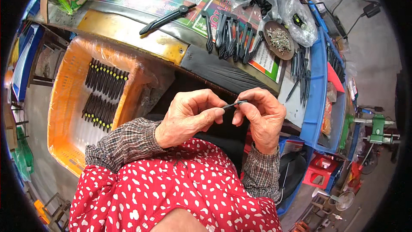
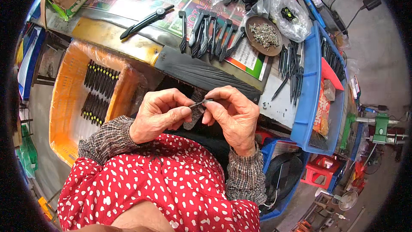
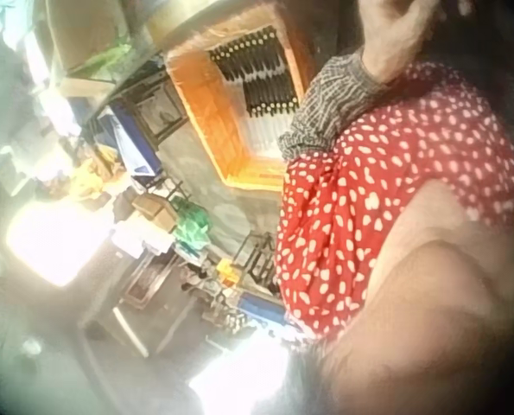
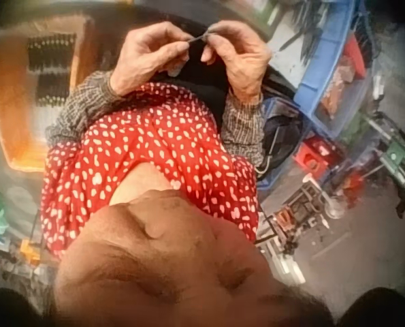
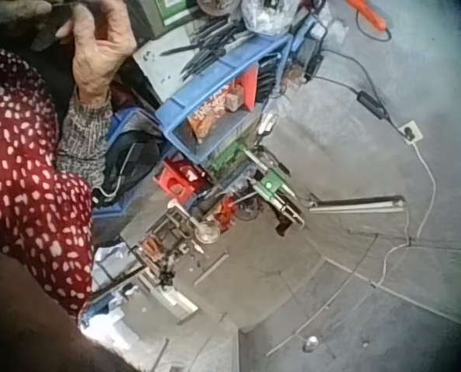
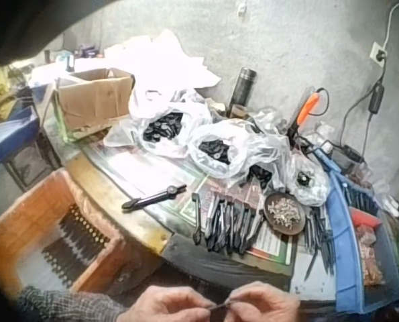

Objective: The person assembles small black plastic components by hand at a workshop bench, using tweezers and a small metal tool to manipulate screws and pins.

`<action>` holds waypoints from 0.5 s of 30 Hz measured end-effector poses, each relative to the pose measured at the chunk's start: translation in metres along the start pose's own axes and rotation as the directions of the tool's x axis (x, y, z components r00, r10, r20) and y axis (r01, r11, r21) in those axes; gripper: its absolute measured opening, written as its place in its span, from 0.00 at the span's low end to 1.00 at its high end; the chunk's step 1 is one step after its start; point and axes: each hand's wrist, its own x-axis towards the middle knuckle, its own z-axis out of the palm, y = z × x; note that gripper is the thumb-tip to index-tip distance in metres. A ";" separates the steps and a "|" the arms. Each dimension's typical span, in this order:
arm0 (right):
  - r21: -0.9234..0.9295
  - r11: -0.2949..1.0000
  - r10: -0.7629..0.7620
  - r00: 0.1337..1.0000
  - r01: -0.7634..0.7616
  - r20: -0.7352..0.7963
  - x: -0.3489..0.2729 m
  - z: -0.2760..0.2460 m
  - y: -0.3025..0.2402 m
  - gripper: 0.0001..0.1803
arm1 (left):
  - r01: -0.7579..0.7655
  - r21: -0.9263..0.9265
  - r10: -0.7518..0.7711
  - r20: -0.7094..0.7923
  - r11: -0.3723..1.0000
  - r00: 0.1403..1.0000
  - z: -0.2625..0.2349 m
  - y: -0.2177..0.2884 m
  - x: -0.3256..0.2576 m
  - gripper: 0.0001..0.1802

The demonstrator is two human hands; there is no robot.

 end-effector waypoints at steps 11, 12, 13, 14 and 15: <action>-0.063 0.997 0.038 0.996 -0.034 0.076 0.001 0.003 0.003 0.08 | 0.000 -0.004 0.000 0.036 1.000 0.999 -0.004 -0.001 -0.001 0.08; -0.063 0.997 0.038 0.996 -0.033 0.077 0.001 0.003 0.004 0.08 | 0.007 -0.035 -0.005 0.049 0.999 0.999 -0.004 0.000 -0.001 0.08; -0.066 0.998 0.022 0.996 -0.017 0.090 0.001 0.003 0.005 0.08 | 0.006 -0.035 -0.004 0.049 0.999 0.999 -0.004 0.000 -0.001 0.08; -0.068 0.998 0.007 0.995 0.000 0.103 0.001 0.003 0.006 0.08 | 0.012 -0.042 -0.010 0.055 0.999 0.998 -0.003 0.000 -0.001 0.08; -0.068 0.998 0.006 0.995 0.001 0.103 0.001 0.003 0.006 0.08 | 0.018 -0.049 -0.015 0.062 0.999 0.998 -0.003 0.000 -0.001 0.08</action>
